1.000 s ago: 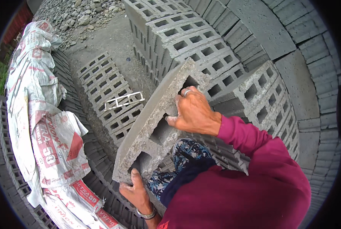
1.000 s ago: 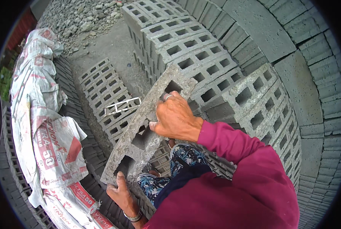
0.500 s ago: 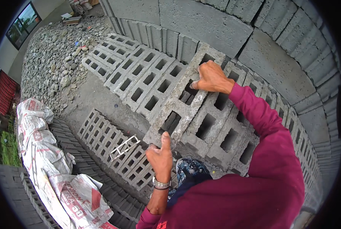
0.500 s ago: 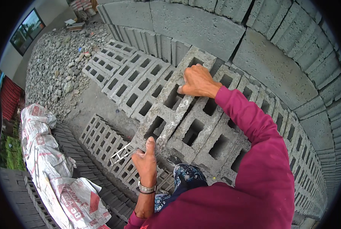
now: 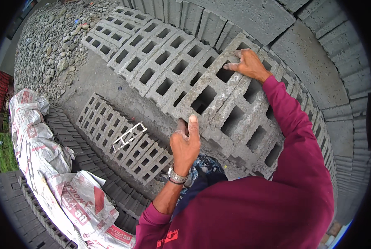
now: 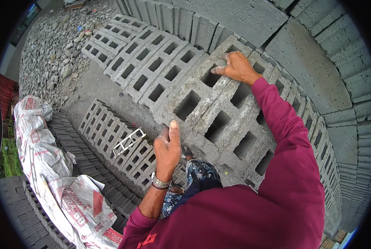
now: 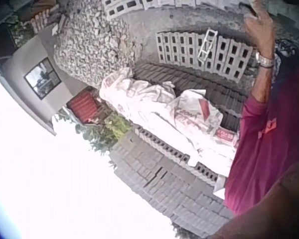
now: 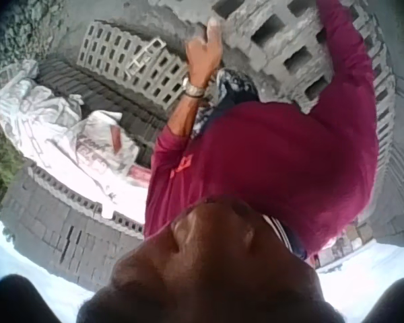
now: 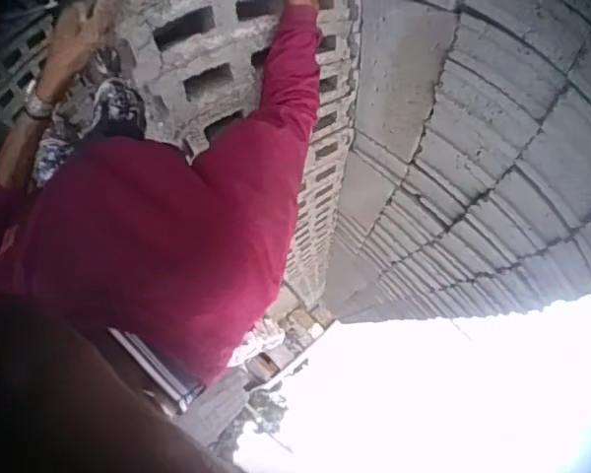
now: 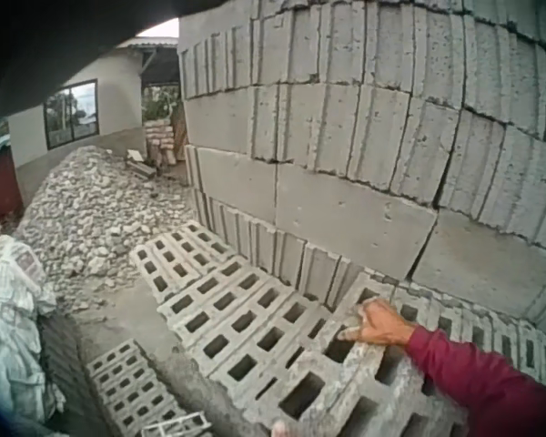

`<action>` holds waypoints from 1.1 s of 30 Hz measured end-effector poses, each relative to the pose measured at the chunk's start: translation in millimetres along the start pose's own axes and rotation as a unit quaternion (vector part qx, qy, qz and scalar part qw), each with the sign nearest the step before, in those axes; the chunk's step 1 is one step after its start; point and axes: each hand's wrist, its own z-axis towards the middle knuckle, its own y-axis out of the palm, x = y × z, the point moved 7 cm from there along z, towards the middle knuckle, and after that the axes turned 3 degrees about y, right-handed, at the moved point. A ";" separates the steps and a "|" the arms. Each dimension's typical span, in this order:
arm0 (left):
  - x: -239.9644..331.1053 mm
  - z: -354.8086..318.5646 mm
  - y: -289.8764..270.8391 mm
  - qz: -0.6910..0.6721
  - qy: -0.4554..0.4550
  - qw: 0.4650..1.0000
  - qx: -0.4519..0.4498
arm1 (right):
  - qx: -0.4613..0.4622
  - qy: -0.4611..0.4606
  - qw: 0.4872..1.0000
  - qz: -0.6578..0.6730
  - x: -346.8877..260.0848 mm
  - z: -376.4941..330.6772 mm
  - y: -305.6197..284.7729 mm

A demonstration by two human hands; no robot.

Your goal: The person handles concrete masonry units by picking them up from a stack, turning them over to inspect the holes, and then placing them onto a different part of the pile.

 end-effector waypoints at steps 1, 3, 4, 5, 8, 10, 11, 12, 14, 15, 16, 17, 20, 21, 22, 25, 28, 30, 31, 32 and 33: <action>-19.8 -0.9 -1.3 -0.091 -0.024 0.994 -0.059 | 0.006 0.009 1.000 -0.008 2.8 0.1 0.2; -65.2 -10.6 -25.6 -0.353 -0.133 0.921 -0.102 | 0.049 -0.005 0.998 -0.051 -11.9 -3.9 -4.1; -93.3 -19.2 -43.2 -0.349 -0.133 0.927 -0.047 | 0.055 -0.015 0.988 -0.144 -16.9 -11.1 -8.8; -120.8 -28.4 -63.1 -0.340 -0.131 0.931 0.010 | 0.079 -0.036 0.975 -0.202 -34.7 -17.4 -24.1; -261.9 -86.9 -104.4 -0.249 -0.194 0.939 0.139 | 0.195 -0.071 0.948 -0.241 -103.1 -67.2 -85.0; -364.7 -164.4 -174.7 -0.217 -0.290 0.901 0.237 | 0.253 -0.082 0.961 -0.075 -193.0 -103.4 -75.5; -413.8 -208.8 -214.4 -0.157 -0.331 0.890 0.273 | 0.246 -0.083 0.966 0.018 -236.0 -122.2 -41.2; -470.8 -251.0 -245.5 -0.145 -0.359 0.875 0.291 | 0.201 -0.102 0.969 0.097 -281.2 -140.6 2.4; -571.7 -338.3 -275.4 -0.125 -0.422 0.840 0.317 | 0.067 -0.155 0.972 0.165 -345.3 -177.4 97.1; -601.4 -353.9 -269.2 -0.098 -0.426 0.844 0.310 | -0.011 -0.192 0.971 0.145 -361.6 -196.4 151.9; -630.0 -362.0 -267.8 -0.068 -0.431 0.848 0.300 | -0.114 -0.173 0.968 0.145 -369.3 -212.6 218.5; -655.1 -363.2 -265.0 -0.044 -0.433 0.853 0.289 | -0.180 -0.169 0.956 0.158 -362.6 -228.5 294.4; -702.3 -352.0 -256.4 0.009 -0.430 0.861 0.271 | -0.331 -0.050 0.937 0.099 -309.8 -270.5 533.4; -708.9 -334.2 -247.0 -0.015 -0.442 0.861 0.251 | -0.327 -0.063 0.943 0.016 -282.5 -281.4 596.1; -718.0 -325.6 -242.3 -0.034 -0.459 0.855 0.238 | -0.352 -0.055 0.934 -0.031 -274.2 -289.6 641.0; -782.2 -309.9 -248.1 0.004 -0.458 0.859 0.231 | -0.330 -0.080 0.934 -0.109 -298.4 -303.3 749.6; -818.2 -240.9 -224.3 0.065 -0.468 0.871 0.136 | -0.208 -0.086 0.967 -0.120 -293.1 -286.8 799.3; -849.5 -243.1 -239.2 0.103 -0.518 0.836 0.149 | -0.308 -0.043 0.944 -0.112 -314.3 -301.2 829.3; -860.9 -242.8 -237.5 0.116 -0.535 0.823 0.151 | -0.350 -0.018 0.930 -0.114 -316.9 -306.8 841.3; -871.0 -243.9 -229.8 0.098 -0.548 0.818 0.143 | -0.322 -0.013 0.940 -0.108 -315.2 -307.9 845.2; -879.6 -235.6 -226.7 0.081 -0.554 0.817 0.138 | -0.308 0.008 0.946 -0.098 -306.0 -304.2 852.3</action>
